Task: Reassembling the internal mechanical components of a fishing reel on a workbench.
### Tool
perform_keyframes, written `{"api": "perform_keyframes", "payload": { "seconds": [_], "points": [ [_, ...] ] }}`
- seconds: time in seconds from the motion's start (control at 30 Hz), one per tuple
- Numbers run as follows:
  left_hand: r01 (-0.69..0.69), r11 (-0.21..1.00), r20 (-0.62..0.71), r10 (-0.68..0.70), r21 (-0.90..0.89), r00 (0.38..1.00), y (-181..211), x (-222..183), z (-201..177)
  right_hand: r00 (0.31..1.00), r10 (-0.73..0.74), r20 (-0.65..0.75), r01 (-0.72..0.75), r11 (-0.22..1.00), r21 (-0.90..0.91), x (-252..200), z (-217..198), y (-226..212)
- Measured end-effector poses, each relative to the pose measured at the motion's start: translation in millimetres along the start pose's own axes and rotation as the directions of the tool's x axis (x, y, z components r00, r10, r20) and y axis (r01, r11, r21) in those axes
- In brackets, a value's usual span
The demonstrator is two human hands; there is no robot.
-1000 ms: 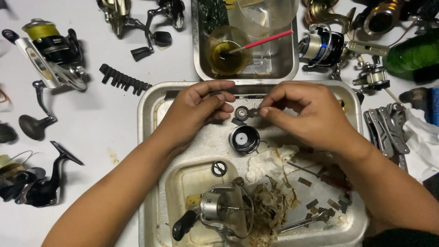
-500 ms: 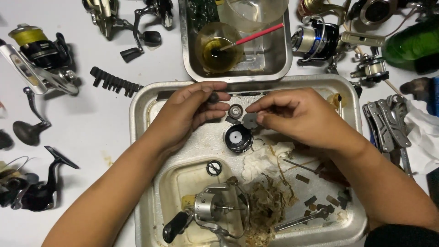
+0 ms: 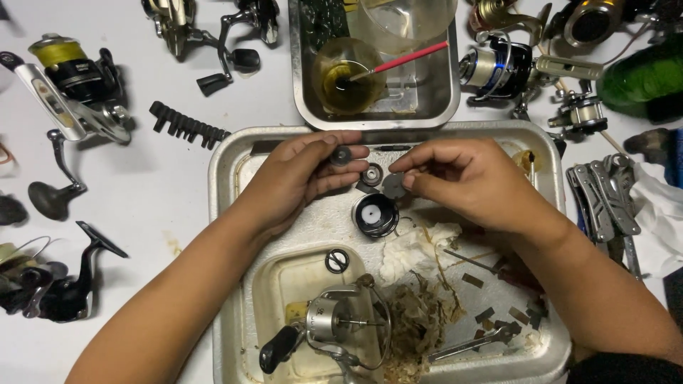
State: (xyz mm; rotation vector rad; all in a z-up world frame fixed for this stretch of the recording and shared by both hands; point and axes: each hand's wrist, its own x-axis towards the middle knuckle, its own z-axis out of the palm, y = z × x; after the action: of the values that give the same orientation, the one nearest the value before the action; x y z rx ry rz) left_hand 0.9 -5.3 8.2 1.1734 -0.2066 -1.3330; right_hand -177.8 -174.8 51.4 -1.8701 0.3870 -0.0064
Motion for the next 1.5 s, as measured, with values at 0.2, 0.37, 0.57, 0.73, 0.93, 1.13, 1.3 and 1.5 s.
{"api": "perform_keyframes", "payload": {
  "seconds": [0.2, 0.37, 0.57, 0.73, 0.93, 1.13, 1.3, 1.5],
  "points": [
    [-0.015, 0.998, 0.033, 0.013, 0.054, 0.999, -2, 1, -2, 0.999, 0.023, -0.035, -0.026, 0.996, -0.083, -2, 7, -6],
    [-0.023, 0.997, 0.029, 0.021, 0.074, 0.999, -1, -1, -2, 0.979, -0.184, 0.092, 0.203, 0.929, -0.309, 0, 10, -14],
    [-0.053, 0.996, 0.028, 0.051, 0.068, 0.998, -5, 3, -5, 0.909, -0.337, 0.244, 0.416, 0.768, -0.488, -4, 22, -13],
    [-0.065, 0.995, 0.016, 0.064, 0.075, 0.998, -5, 3, -6, 0.875, -0.378, 0.304, 0.481, 0.601, -0.638, -8, 34, -13],
    [-0.057, 0.996, 0.01, 0.057, 0.069, 0.998, -3, 2, -4, 0.888, -0.337, 0.313, 0.451, 0.498, -0.741, -9, 38, -17],
    [-0.082, 0.989, 0.033, 0.079, 0.125, 0.996, -2, -1, -7, 0.899, -0.37, 0.233, 0.434, 0.69, -0.579, -9, 12, -19],
    [-0.003, 0.969, 0.037, -0.007, 0.245, 0.999, -1, -2, -8, 0.996, -0.086, 0.005, 0.086, 0.984, -0.153, -3, -6, -26],
    [0.028, 0.798, 0.184, -0.172, 0.602, 0.968, 18, -19, 5, 0.982, 0.186, -0.043, -0.18, 0.977, 0.114, 7, -12, -7]
  ]
}}
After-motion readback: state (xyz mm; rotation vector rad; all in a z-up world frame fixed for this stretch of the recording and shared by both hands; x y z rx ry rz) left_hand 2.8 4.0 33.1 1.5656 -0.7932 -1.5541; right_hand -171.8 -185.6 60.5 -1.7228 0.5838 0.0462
